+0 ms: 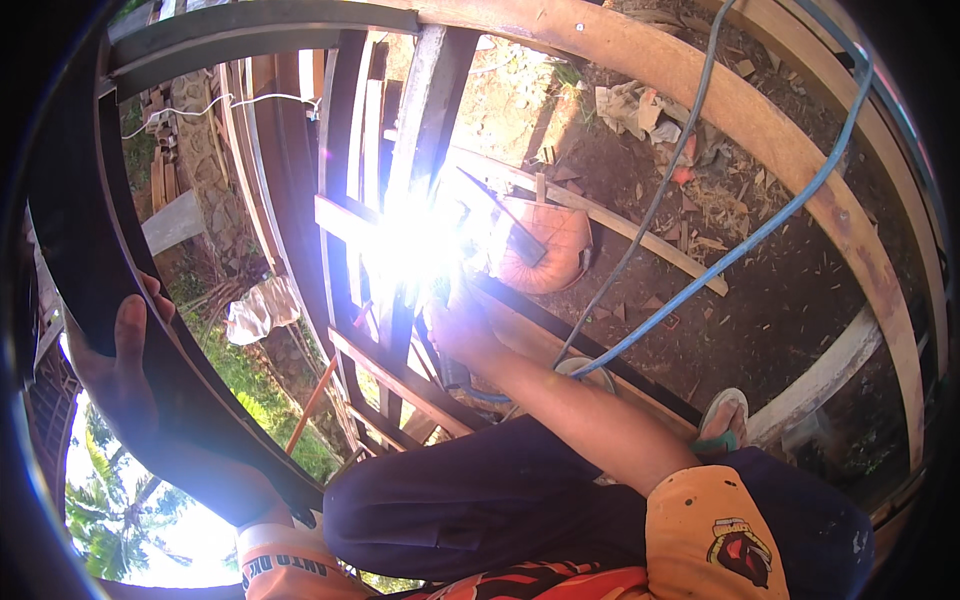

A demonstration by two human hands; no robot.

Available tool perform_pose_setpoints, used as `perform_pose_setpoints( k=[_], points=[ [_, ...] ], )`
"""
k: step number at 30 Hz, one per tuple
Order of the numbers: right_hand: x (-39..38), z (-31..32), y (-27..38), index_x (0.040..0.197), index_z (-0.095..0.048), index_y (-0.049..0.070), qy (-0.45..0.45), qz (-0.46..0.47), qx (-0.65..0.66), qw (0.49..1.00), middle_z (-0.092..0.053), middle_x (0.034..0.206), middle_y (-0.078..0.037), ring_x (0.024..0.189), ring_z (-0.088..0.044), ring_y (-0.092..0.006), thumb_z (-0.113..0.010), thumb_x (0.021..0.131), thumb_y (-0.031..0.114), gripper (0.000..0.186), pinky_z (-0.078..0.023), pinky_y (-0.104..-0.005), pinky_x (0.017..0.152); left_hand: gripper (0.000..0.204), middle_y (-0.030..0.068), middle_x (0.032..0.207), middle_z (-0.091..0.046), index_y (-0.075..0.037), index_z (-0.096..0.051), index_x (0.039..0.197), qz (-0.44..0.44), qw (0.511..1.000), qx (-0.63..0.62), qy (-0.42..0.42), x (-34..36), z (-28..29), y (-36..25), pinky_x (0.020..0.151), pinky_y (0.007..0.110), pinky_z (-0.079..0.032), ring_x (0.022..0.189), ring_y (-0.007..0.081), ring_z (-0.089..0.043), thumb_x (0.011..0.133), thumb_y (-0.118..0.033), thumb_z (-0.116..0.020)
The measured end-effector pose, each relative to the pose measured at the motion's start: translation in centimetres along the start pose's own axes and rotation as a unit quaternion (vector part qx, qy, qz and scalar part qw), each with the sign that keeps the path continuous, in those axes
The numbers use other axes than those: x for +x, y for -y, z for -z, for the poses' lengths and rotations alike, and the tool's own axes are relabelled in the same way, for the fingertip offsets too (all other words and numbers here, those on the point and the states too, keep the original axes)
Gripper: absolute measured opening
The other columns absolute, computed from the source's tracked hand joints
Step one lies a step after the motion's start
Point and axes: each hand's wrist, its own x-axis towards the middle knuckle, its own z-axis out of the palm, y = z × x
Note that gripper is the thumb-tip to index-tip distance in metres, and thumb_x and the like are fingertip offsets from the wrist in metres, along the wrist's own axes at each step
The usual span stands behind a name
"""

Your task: The person uses an angle grinder to cut a metal bar on a wooden structure, then measures and marks a piece of wood with a tape measure and square, and finally cuts the wood with the angle grinder.

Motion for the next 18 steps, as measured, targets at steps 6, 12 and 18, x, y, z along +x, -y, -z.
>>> perform_pose_setpoints(
  k=[6, 12, 18],
  points=[
    [1.1, 2.1, 6.9, 0.16, 0.008, 0.001, 0.068, -0.298, 0.173, 0.936, -0.064, 0.113, -0.029, 0.063, -0.065, -0.0216, -0.054, 0.095, 0.016, 0.092, -0.056, -0.0359, 0.062, 0.05, 0.0162, 0.096, -0.071, 0.004, -0.054, 0.129, -0.009, 1.0, 0.023, 0.013, -0.1, 0.3, 0.4, 0.076, 0.034, -0.055, 0.078, 0.0208, -0.069, 0.091, -0.019, -0.075],
    [0.8, 1.4, 5.8, 0.162, 0.001, 0.004, 0.058, -0.269, 0.193, 0.942, -0.061, 0.096, -0.013, 0.063, -0.061, -0.0144, -0.053, 0.1, 0.013, 0.083, -0.053, -0.0315, 0.057, 0.044, 0.0155, 0.096, -0.071, 0.005, -0.055, 0.127, -0.021, 0.999, 0.037, 0.019, 0.0, 0.4, 0.4, 0.077, 0.034, -0.056, 0.078, 0.0206, -0.069, 0.093, -0.016, -0.072],
    [1.1, 2.0, 5.4, 0.162, 0.003, 0.005, -0.029, -0.255, 0.152, 0.954, -0.061, 0.09, -0.011, 0.062, -0.06, -0.015, -0.051, 0.104, 0.015, 0.08, -0.051, -0.0313, 0.056, 0.036, 0.0147, 0.098, -0.072, 0.003, -0.059, 0.124, -0.01, 0.997, 0.069, 0.021, 0.3, 0.6, 0.6, 0.079, 0.033, -0.057, 0.083, 0.0194, -0.07, 0.095, -0.015, -0.07]
  ],
)
